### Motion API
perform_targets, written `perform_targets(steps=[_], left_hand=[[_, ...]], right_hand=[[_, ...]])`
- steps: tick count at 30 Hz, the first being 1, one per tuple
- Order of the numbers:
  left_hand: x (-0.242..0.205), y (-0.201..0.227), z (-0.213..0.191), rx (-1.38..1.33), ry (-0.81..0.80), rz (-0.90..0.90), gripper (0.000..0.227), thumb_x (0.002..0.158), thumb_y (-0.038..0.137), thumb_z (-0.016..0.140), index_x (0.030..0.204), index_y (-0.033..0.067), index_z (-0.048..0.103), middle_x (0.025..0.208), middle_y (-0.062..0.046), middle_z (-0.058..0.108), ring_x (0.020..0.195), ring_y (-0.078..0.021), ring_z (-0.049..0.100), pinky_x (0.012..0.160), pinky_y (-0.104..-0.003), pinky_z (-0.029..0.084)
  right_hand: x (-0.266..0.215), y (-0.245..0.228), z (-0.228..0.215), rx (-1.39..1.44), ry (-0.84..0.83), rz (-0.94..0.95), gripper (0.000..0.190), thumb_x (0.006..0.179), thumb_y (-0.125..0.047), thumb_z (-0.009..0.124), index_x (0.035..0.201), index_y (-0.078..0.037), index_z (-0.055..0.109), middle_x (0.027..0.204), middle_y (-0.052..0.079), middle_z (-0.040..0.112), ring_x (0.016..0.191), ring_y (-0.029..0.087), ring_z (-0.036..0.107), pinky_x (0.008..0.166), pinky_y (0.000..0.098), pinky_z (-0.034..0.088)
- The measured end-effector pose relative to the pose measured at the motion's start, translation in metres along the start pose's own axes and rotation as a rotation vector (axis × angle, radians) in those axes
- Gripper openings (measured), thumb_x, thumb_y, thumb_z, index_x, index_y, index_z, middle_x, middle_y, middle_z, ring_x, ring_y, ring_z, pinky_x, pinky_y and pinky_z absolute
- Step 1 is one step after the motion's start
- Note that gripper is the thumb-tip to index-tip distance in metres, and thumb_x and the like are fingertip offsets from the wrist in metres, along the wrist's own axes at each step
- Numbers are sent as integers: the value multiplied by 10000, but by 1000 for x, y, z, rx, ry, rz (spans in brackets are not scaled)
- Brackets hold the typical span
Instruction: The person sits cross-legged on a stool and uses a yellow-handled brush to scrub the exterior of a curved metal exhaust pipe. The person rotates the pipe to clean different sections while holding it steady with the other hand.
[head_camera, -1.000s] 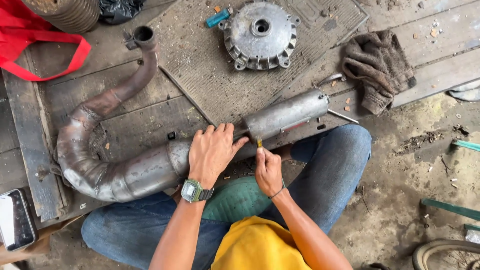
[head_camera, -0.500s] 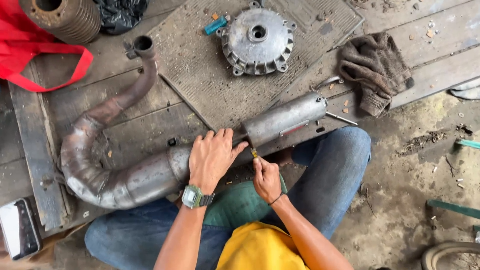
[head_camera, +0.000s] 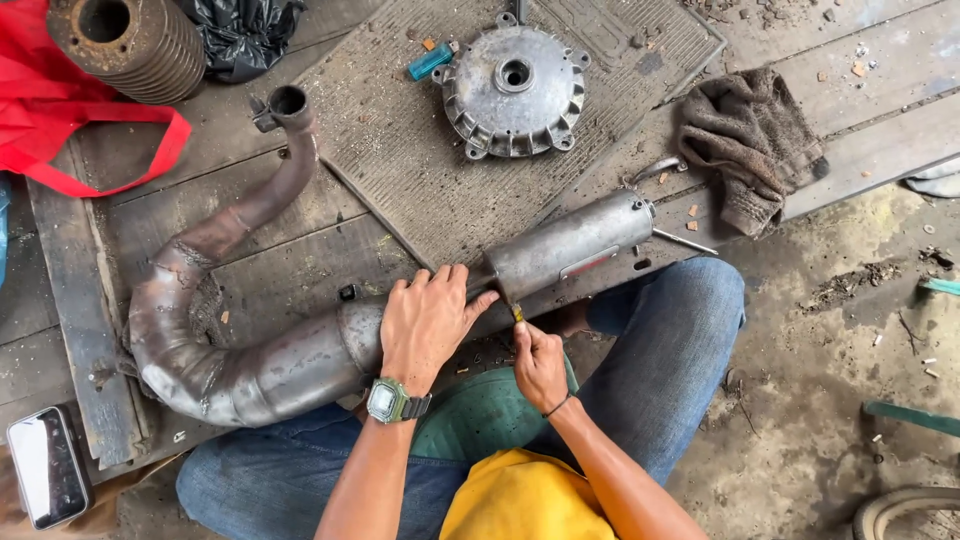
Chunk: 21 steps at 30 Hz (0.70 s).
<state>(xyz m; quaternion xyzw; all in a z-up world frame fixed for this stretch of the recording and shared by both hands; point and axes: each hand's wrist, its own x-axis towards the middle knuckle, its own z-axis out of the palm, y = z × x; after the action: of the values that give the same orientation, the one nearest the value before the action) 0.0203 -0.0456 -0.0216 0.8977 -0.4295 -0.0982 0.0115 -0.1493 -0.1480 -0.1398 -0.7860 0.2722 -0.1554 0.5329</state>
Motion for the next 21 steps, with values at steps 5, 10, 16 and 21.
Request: perform_targets(steps=[5, 10, 16, 21], left_hand=[[-4, 4, -8, -4, -4, -9, 593, 1006, 668, 384, 1028, 131, 632, 916, -68, 704, 932, -304, 714, 767, -464, 561], [1, 2, -10, -48, -36, -13, 623, 1010, 679, 366, 1036, 117, 634, 928, -82, 708, 936, -319, 712, 775, -469, 556], [0, 2, -11, -53, -76, -17, 623, 1017, 673, 352, 1047, 116, 629, 946, -85, 713, 942, -321, 712, 774, -472, 557], [3, 3, -15, -16, -41, -24, 603, 1007, 676, 368, 1046, 131, 624, 948, -76, 710, 961, -309, 710, 784, -464, 559]], right_hand=[[11, -28, -8, -33, -24, -36, 492, 1078, -225, 407, 609, -81, 440, 470, 149, 435, 453, 271, 443, 497, 377, 411], [9, -11, -4, -4, -2, -9, 487, 1073, -193, 435, 599, -82, 440, 457, 126, 428, 451, 204, 427, 488, 344, 398], [5, -13, -4, 2, -7, -8, 505, 1073, -183, 443, 583, -63, 435, 436, 146, 447, 429, 212, 408, 466, 354, 378], [15, -21, -6, -35, -41, -73, 478, 1070, -194, 441, 606, -77, 435, 471, 164, 424, 442, 261, 438, 486, 361, 393]])
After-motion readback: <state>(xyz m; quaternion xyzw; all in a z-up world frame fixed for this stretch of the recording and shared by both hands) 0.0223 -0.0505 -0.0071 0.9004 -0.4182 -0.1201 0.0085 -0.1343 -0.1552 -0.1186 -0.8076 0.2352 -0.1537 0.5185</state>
